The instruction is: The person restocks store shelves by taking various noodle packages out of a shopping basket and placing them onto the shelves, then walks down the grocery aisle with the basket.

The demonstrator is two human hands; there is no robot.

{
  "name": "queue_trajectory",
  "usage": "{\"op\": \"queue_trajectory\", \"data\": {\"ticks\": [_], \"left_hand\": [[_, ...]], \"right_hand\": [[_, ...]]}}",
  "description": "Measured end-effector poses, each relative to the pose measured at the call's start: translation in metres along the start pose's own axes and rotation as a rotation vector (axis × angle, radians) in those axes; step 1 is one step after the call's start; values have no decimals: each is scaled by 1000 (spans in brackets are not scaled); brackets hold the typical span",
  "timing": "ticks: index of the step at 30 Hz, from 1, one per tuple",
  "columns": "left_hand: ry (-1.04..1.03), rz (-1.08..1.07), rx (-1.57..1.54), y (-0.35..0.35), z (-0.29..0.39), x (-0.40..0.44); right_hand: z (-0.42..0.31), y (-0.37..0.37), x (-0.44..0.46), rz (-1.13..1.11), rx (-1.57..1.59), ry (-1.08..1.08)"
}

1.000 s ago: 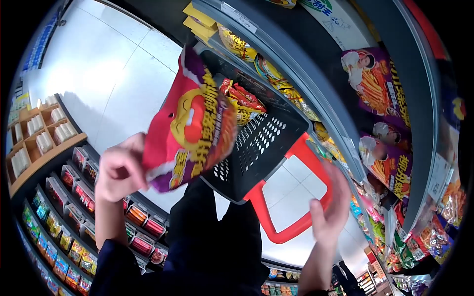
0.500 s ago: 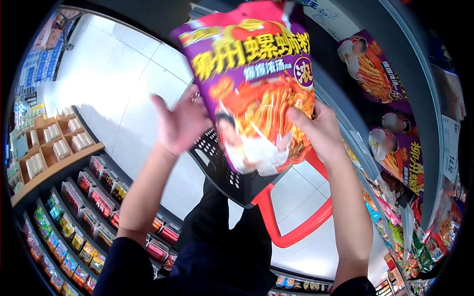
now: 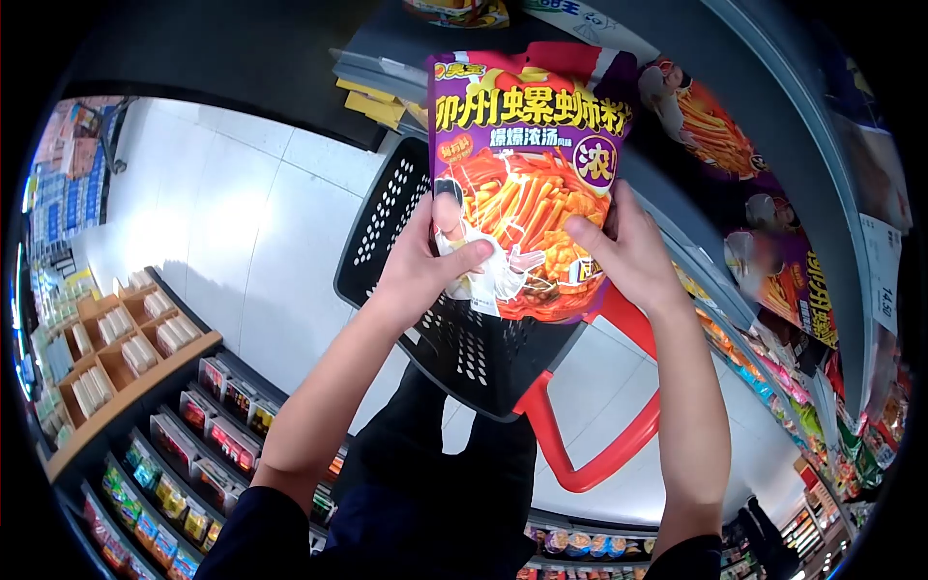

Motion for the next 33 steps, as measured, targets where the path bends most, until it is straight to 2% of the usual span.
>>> {"op": "queue_trajectory", "data": {"ticks": [6,17,21,24,26,27,33], "left_hand": [[-5,-14,113,-3,14,7],[53,-126,100,-4,8,11],[-18,-78,96,-5,10,13],[8,-57,15,-9,11,11],[9,-33,119,-3,4,13],[9,-27,113,-3,3,13],[-5,-4,106,-6,5,10]], "right_hand": [[-4,5,2,38,-184,48],[1,5,8,51,-238,14],[0,5,7,59,-239,29],[2,4,7,48,-256,8],[2,4,7,54,-269,2],[-1,5,7,60,-272,53],[2,5,7,33,-314,29]]}}
Point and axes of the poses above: each hand's wrist, its own x-axis towards the middle knuckle, its own y-axis out of the back of the hand, z = x × y, the point moved 7 cm from there along x, towards the middle knuckle, and after that the axes turned 2 degrees about y, right-handed, at the moved point
